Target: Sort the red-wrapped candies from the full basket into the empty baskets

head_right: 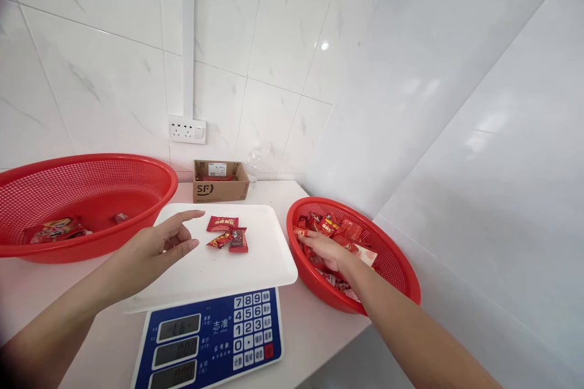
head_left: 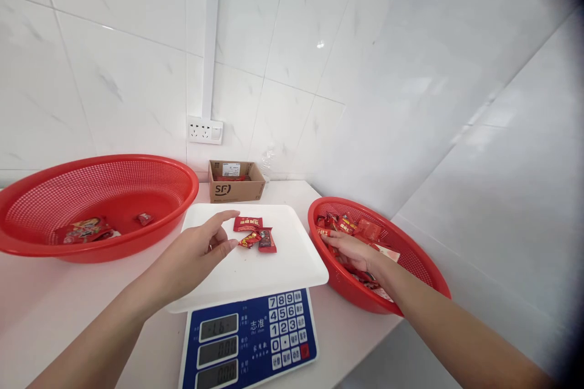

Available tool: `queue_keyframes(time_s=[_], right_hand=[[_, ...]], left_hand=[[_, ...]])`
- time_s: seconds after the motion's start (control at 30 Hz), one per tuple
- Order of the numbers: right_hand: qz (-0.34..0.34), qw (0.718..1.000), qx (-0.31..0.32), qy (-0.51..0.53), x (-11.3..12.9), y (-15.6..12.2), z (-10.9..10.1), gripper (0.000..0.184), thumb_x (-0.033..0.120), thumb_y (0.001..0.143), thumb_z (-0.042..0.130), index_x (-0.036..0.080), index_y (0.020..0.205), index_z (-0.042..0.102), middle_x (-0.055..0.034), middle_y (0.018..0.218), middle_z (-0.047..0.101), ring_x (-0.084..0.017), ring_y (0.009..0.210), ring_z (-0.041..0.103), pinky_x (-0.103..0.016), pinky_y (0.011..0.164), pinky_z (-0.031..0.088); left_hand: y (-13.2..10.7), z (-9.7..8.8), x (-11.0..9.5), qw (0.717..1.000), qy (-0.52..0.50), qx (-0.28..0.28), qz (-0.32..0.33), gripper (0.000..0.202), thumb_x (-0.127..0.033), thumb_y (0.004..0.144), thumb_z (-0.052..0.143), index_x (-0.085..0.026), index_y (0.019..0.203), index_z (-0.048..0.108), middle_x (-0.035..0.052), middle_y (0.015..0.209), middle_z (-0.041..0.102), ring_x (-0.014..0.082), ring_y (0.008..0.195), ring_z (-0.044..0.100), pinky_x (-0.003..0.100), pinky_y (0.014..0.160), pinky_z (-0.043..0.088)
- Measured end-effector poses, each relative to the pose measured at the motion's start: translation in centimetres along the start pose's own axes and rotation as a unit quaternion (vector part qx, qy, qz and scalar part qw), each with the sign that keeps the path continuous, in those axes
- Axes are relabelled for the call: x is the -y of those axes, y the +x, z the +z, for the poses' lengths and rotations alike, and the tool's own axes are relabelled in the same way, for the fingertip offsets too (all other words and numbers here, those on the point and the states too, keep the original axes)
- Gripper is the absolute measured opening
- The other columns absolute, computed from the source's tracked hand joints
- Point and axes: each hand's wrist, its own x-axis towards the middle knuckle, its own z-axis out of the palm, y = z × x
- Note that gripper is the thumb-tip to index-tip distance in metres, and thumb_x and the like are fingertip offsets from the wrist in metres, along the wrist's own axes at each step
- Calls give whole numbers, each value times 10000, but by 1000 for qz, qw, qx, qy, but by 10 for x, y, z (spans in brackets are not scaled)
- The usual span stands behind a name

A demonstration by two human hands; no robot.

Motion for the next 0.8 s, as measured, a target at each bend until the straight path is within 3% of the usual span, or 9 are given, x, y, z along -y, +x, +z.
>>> queue_keyframes(time_s=[0.1,0.17,0.3,0.47,0.6,0.8], right_hand=[[-34,998,-31,-47,2,-1,-8,166,364,815,563,205,861,551,30,703,584,-101,611,546,-210,564,444],[-81,990,-47,-104,9,-6,-10,219,397,830,521,195,746,520,37,659,550,-88,569,495,-199,536,396],[-193,947,-97,-239,33,-22,2,310,423,852,438,189,652,477,22,636,541,-110,585,498,-226,570,385],[-284,857,-96,-419,60,-33,38,246,356,877,405,250,960,610,1,811,638,-169,747,571,-266,658,401],[-282,783,-91,-547,65,-22,67,295,356,906,369,297,1077,602,-13,955,671,-218,852,589,-296,685,400],[-253,763,-38,-593,70,4,83,412,203,870,384,304,1247,518,-30,1199,578,-246,1057,539,-312,758,424]], left_hand=[[0,0,0,1000,7,-3,0,406,-433,870,392,-314,1258,402,-30,747,593,164,655,541,266,594,419],[1,1,0,1000,11,-1,1,398,-431,872,387,-314,1253,405,-31,748,592,162,652,539,264,592,416],[1,2,1,1000,13,13,4,396,-423,875,385,-307,1252,401,-28,751,591,162,655,552,262,587,414],[1,0,0,1000,15,14,0,409,-401,873,386,-308,1272,375,-32,760,589,159,663,560,264,605,421],[1,-2,-1,1000,22,2,2,412,-414,870,388,-291,1264,394,-26,745,584,166,658,558,266,592,417],[-1,-6,-3,1000,18,2,8,447,-421,872,385,-279,1295,377,-28,721,557,156,629,535,258,574,410]])
